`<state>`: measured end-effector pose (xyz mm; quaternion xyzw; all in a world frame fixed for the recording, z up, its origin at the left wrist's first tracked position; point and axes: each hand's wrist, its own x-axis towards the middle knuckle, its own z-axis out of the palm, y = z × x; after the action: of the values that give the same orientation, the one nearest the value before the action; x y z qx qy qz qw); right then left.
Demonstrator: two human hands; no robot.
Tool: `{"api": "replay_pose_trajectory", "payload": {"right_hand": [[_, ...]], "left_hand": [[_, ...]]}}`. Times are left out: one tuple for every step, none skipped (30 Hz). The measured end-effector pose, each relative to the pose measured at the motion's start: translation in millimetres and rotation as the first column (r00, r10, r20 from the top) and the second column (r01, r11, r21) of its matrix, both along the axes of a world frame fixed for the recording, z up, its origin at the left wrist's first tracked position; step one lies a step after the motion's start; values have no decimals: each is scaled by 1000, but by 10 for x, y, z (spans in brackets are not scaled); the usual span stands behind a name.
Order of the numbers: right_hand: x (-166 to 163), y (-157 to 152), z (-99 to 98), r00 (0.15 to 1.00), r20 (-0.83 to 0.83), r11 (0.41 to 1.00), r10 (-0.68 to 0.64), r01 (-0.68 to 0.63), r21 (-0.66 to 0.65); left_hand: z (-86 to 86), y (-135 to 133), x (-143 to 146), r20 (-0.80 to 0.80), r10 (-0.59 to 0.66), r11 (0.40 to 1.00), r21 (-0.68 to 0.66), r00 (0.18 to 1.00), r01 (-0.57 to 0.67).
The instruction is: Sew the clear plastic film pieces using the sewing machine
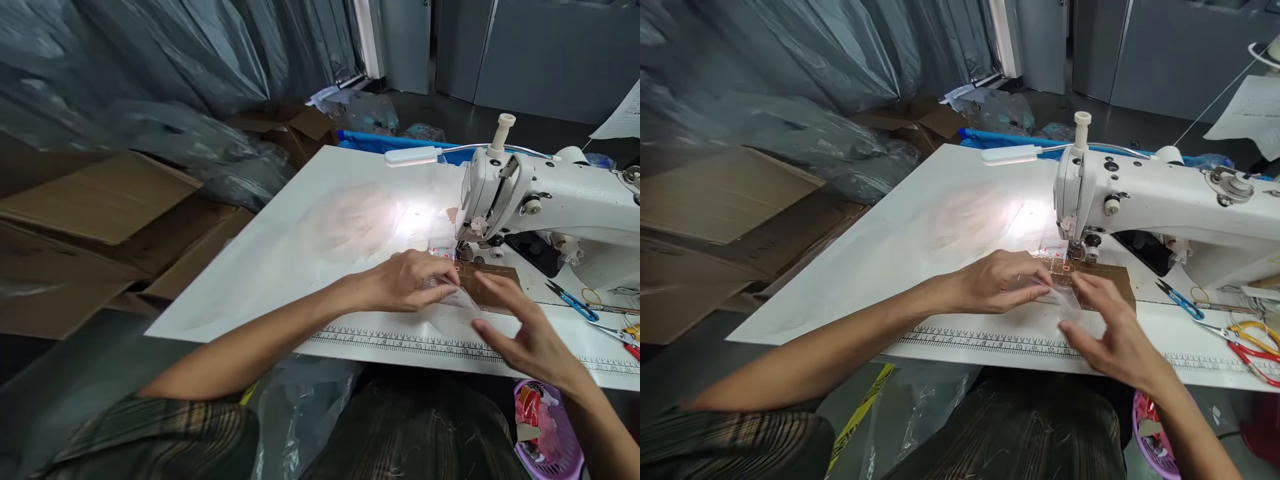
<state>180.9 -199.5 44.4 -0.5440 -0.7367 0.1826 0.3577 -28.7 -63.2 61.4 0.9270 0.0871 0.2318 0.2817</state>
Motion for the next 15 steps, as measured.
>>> {"api": "replay_pose_trajectory", "payload": {"right_hand": [[-149,71,17,994,-82,998,70,-70,1],[-272,134,19,980,-161,992,121,-125,-19],[-367,186,9,959,-240,981,153,-177,-78],[-430,226,-11,934,-317,961,165,-224,-160],[-464,252,-36,915,-371,932,161,-265,-248],[-472,266,-62,907,-396,897,144,-289,-334],[-456,270,-86,911,-395,862,121,-294,-412],[-423,266,-104,923,-371,832,99,-281,-478],[-375,256,-115,941,-329,810,85,-257,-527],[-316,243,-117,958,-275,796,78,-227,-562],[-249,229,-112,973,-213,788,86,-197,-584],[-178,214,-102,984,-141,789,106,-170,-591],[-105,198,-88,989,-68,796,129,-144,-588],[-34,182,-74,989,-2,806,145,-119,-580],[33,166,-61,988,44,811,150,-97,-577]], "left_hand": [[36,-32,-9,-16,-13,1000,-29,1000,13],[69,-53,-28,-25,-21,998,-62,999,20],[99,-59,-59,-34,-18,995,-103,999,15],[124,-49,-99,-47,-3,989,-148,999,-4],[140,-22,-145,-62,24,982,-185,998,-35],[144,20,-191,-81,62,976,-205,995,-78],[134,74,-231,-100,102,972,-204,990,-121],[106,136,-262,-118,138,970,-185,983,-158],[61,202,-280,-136,171,971,-147,976,-191],[2,269,-285,-159,197,971,-104,967,-215],[-66,332,-277,-190,218,970,-66,957,-234],[-138,390,-258,-232,240,967,-27,943,-253],[-208,442,-231,-274,266,962,12,924,-274],[-270,486,-201,-316,294,954,44,902,-296],[-321,522,-173,-352,324,945,76,878,-318]]}}
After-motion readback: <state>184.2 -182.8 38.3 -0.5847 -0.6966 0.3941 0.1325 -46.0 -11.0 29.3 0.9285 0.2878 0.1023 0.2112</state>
